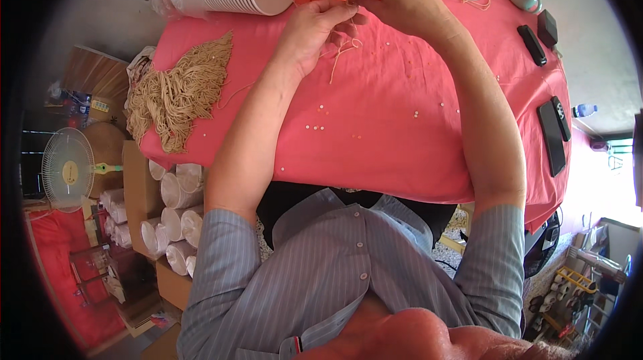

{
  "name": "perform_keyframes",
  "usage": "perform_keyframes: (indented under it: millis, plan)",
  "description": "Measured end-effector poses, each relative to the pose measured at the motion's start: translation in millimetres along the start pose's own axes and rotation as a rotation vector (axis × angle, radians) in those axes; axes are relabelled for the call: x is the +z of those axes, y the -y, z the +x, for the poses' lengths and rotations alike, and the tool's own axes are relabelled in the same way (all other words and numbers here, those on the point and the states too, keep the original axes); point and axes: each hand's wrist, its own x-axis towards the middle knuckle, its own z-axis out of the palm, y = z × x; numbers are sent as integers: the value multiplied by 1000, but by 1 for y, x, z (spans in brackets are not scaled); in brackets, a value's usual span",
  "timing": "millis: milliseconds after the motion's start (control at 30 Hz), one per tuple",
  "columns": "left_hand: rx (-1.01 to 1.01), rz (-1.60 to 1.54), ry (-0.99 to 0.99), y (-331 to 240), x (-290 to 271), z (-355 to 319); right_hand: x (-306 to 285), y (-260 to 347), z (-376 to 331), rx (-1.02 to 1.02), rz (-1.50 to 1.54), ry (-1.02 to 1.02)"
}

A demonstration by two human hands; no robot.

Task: Attaching elastic strings to paper bowls and stacking them for packaging.

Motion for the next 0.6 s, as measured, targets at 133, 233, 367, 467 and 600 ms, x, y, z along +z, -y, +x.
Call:
perform_keyframes:
  millis: [133, 233, 367, 467, 600]
  plan:
    - [29, -12, -32, 4, 0, 3, 0, -4, 0, -52, 57, -72]
    - [46, -12, -53, 5, -1, 3, -6, 1, 0, -23, 44, -54]
    - [43, 13, -56, 6, -2, 5, -11, 7, 1, 38, -155, 106]
    - [47, 77, -39, 4, -3, 5, -10, 5, -3, -14, -173, 109]
    - [61, 101, -60, 4, -2, 3, -16, 14, -5, 53, -215, 238]
